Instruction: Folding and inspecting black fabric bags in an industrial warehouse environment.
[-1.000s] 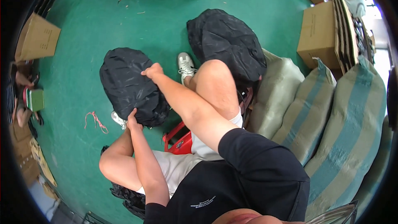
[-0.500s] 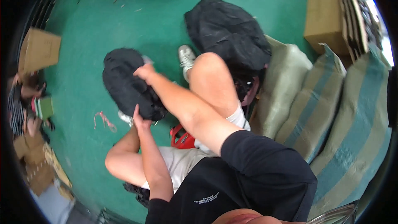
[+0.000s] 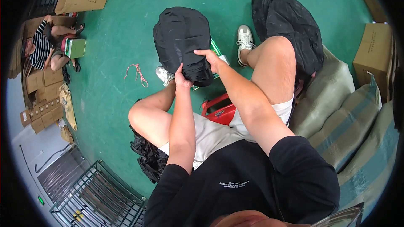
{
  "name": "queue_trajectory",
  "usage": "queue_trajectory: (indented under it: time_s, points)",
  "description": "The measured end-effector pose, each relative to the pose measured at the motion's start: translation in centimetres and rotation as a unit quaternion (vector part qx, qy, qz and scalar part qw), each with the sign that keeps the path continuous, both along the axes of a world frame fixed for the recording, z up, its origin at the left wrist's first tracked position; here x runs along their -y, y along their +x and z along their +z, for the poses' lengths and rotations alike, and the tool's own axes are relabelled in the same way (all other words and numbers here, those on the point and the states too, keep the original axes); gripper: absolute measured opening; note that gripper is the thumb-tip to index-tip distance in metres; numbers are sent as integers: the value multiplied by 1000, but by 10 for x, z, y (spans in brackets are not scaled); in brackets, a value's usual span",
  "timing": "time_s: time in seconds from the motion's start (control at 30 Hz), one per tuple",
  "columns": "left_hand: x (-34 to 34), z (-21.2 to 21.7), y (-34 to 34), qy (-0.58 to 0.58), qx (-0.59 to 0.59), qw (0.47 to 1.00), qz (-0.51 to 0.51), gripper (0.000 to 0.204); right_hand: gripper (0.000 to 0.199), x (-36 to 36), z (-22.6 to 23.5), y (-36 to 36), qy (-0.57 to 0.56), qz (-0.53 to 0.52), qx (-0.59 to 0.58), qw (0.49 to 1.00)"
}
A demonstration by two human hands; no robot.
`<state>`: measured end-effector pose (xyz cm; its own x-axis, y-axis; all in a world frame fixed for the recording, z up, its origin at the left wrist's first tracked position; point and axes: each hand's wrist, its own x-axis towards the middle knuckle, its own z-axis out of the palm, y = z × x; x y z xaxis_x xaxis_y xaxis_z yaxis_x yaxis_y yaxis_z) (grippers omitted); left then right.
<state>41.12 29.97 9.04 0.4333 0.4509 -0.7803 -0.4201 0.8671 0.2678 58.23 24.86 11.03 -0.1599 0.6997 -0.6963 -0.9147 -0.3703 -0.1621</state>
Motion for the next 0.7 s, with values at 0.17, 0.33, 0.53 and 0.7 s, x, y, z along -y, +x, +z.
queue_trajectory:
  time_s: [0.17,0.33,0.53,0.7]
  points:
    - [-9,-31,-41,117,-199,973,-9,48,44,-14,9,-33,-118,-89,262,954]
    - [8,-12,-18,141,-396,907,9,65,36,-22,4,-27,-135,-32,445,885]
    - [-7,8,-20,66,-276,950,133,85,37,-91,47,-8,2,-61,400,915]
    - [-7,1,-28,104,-151,974,130,70,21,-181,96,22,89,-99,254,958]
